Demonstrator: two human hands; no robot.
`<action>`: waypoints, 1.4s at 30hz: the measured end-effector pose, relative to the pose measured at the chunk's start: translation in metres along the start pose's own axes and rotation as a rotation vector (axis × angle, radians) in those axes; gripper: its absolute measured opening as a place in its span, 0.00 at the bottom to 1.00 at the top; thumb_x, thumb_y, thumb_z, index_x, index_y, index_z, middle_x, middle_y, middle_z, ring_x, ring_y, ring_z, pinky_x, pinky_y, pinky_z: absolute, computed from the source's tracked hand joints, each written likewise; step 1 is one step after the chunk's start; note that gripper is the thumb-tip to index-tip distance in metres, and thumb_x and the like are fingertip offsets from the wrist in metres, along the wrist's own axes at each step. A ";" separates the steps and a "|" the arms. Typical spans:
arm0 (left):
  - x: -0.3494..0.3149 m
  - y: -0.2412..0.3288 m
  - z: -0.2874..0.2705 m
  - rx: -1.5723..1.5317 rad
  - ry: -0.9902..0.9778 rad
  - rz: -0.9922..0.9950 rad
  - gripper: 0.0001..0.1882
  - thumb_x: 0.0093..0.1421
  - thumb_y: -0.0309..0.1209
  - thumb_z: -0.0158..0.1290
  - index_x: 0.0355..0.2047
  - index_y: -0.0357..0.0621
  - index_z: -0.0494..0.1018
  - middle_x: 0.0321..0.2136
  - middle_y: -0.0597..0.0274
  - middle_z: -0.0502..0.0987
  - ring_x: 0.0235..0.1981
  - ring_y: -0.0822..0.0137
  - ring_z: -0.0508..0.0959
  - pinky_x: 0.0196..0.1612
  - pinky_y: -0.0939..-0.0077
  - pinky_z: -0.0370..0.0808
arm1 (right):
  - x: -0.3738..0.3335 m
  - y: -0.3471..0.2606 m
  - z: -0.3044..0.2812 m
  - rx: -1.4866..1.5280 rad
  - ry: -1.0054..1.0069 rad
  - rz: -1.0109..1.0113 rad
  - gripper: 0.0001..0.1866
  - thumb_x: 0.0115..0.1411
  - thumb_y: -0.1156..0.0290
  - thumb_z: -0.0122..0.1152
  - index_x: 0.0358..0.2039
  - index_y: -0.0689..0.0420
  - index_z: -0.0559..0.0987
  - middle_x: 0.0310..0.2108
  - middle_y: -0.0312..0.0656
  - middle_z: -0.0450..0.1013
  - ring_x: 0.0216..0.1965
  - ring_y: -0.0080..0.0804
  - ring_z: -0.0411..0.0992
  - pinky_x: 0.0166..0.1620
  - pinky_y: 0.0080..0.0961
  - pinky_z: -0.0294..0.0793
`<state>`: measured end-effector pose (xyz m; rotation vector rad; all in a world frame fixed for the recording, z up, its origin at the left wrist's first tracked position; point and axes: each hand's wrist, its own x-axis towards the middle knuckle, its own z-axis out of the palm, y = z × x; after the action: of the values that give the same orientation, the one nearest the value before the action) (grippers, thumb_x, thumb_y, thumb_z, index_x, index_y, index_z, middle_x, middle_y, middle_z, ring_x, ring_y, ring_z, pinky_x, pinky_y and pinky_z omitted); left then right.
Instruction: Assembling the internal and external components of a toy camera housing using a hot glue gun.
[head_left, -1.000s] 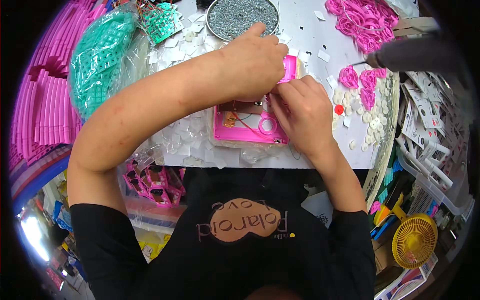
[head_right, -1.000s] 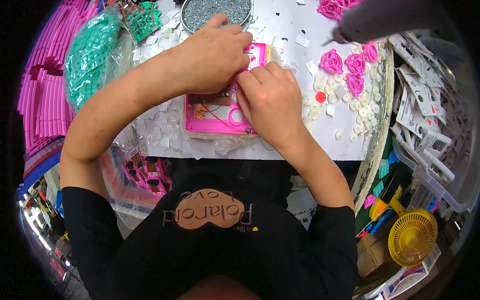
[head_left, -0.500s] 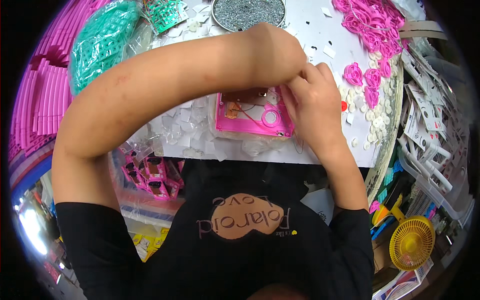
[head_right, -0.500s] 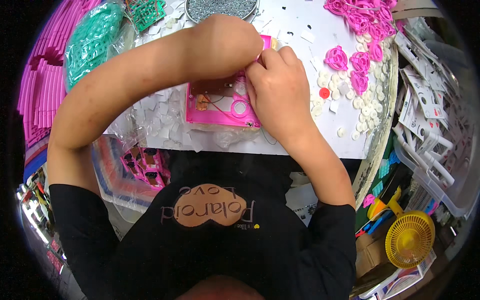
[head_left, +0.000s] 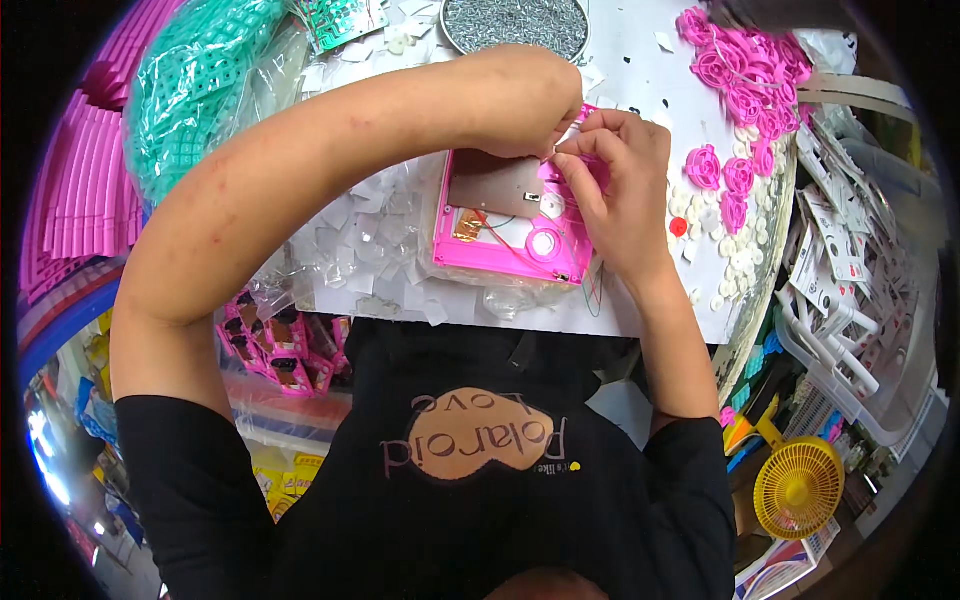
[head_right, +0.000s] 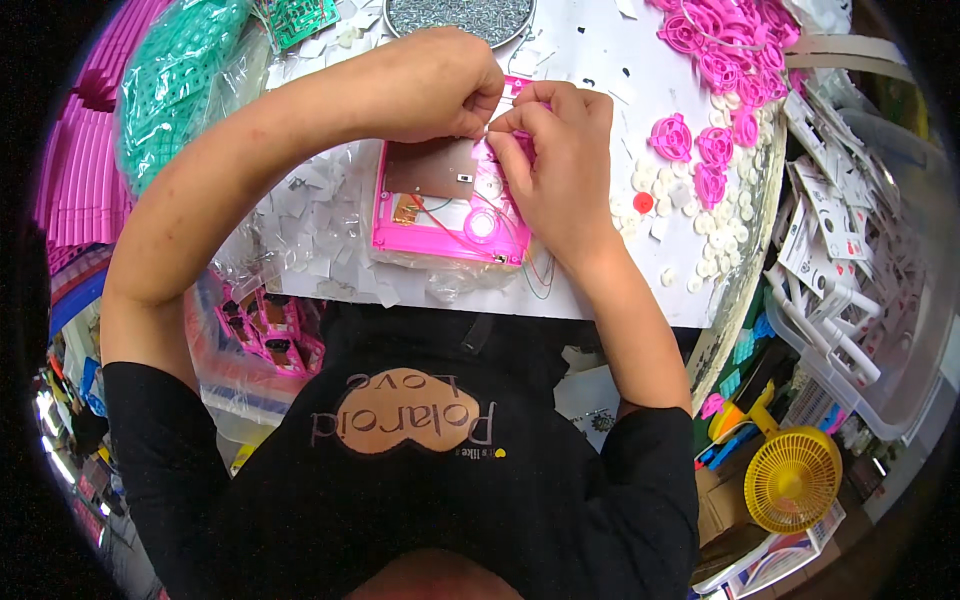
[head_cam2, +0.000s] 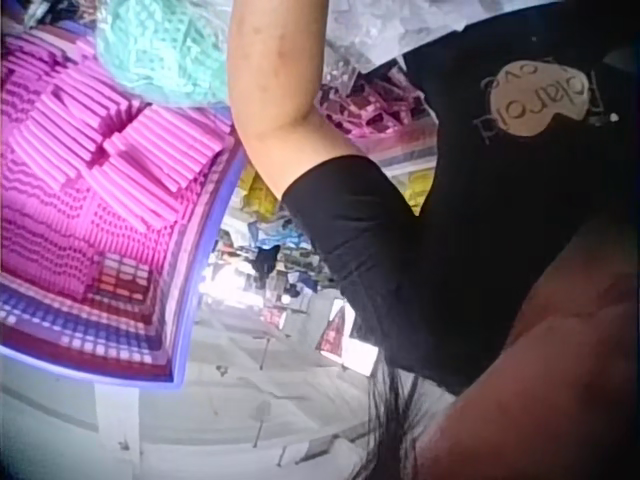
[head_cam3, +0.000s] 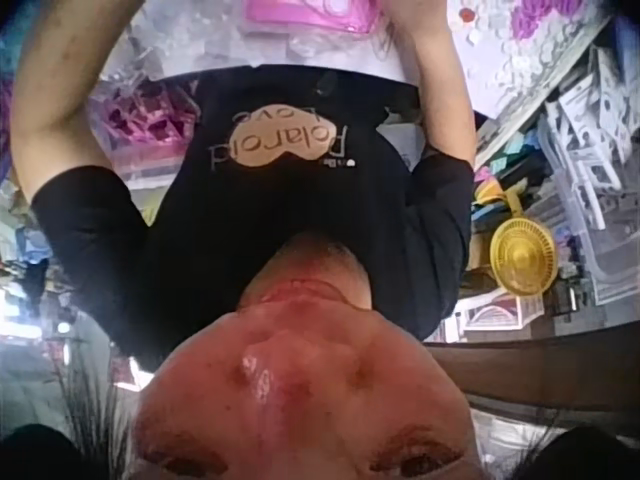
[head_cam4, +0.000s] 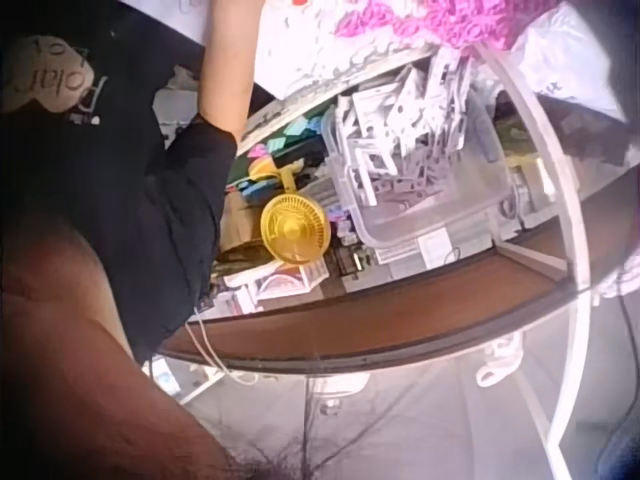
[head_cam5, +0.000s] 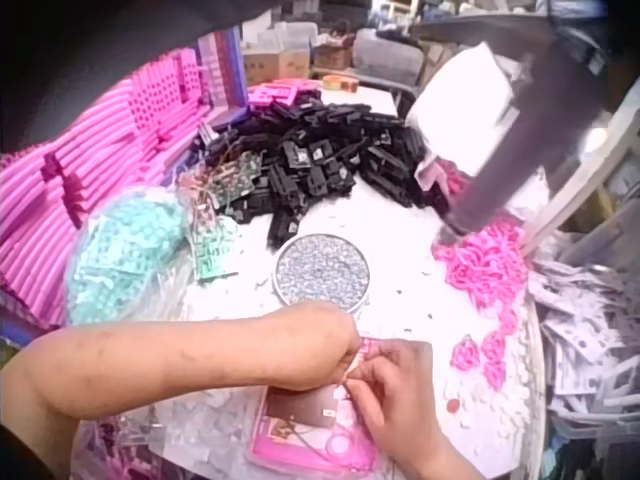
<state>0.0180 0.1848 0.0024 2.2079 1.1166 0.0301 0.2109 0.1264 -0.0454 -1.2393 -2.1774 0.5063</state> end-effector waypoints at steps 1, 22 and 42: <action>0.000 -0.001 0.002 0.010 0.028 0.006 0.06 0.50 0.26 0.65 0.23 0.38 0.79 0.21 0.50 0.80 0.26 0.52 0.82 0.32 0.58 0.77 | 0.001 -0.001 0.001 -0.001 0.009 -0.003 0.05 0.53 0.73 0.72 0.31 0.58 0.85 0.44 0.41 0.75 0.49 0.46 0.63 0.53 0.37 0.67; 0.002 0.005 0.020 0.135 0.071 0.035 0.05 0.52 0.28 0.60 0.26 0.39 0.82 0.25 0.45 0.81 0.31 0.45 0.83 0.36 0.53 0.80 | -0.016 -0.006 -0.012 -0.150 -0.015 -0.197 0.14 0.51 0.76 0.70 0.41 0.57 0.86 0.44 0.42 0.79 0.50 0.51 0.70 0.52 0.40 0.74; 0.019 -0.010 0.004 0.256 -0.081 0.170 0.08 0.51 0.30 0.60 0.25 0.36 0.81 0.25 0.46 0.82 0.26 0.48 0.82 0.32 0.58 0.79 | -0.017 -0.009 -0.010 -0.148 -0.061 -0.245 0.15 0.55 0.73 0.66 0.45 0.59 0.84 0.43 0.41 0.77 0.46 0.45 0.72 0.48 0.40 0.75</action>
<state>0.0240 0.2011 -0.0113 2.5033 0.9286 -0.1359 0.2181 0.1072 -0.0376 -1.0212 -2.4141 0.2900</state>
